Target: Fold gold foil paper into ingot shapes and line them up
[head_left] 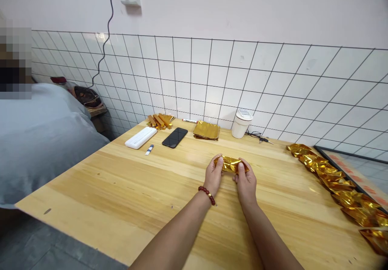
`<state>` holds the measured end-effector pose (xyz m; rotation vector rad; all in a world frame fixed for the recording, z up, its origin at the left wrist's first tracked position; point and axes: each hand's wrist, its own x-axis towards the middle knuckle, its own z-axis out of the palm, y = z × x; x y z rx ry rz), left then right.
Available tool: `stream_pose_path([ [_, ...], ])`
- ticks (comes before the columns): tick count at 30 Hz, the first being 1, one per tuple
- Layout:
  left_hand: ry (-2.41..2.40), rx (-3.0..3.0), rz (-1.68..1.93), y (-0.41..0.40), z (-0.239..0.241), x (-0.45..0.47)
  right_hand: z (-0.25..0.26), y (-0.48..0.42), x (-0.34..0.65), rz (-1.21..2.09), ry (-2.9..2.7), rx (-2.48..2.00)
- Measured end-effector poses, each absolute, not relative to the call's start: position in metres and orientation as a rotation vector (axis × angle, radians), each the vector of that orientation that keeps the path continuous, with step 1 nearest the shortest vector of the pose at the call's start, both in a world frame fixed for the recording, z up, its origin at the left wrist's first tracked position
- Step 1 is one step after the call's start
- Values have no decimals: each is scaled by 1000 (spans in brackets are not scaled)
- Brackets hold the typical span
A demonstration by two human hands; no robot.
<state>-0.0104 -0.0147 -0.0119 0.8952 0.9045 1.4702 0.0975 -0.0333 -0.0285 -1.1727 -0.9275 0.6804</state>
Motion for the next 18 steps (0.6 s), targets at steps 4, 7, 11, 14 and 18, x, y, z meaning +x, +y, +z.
stream_pose_path([
  [4, 923, 905, 1463, -16, -12, -9, -27, -33, 97, 724, -886, -1135],
  [7, 933, 942, 1467, -15, -13, -8, -26, -33, 96, 781, -833, -1111],
  [11, 927, 953, 1472, -16, -13, -7, -27, -34, 94, 798, -869, -1130],
  [14, 932, 931, 1469, -16, -13, -7, -28, -35, 94, 765, -927, -1179],
  [18, 909, 907, 1481, -15, -12, -8, -26, -36, 94, 746, -945, -1180],
])
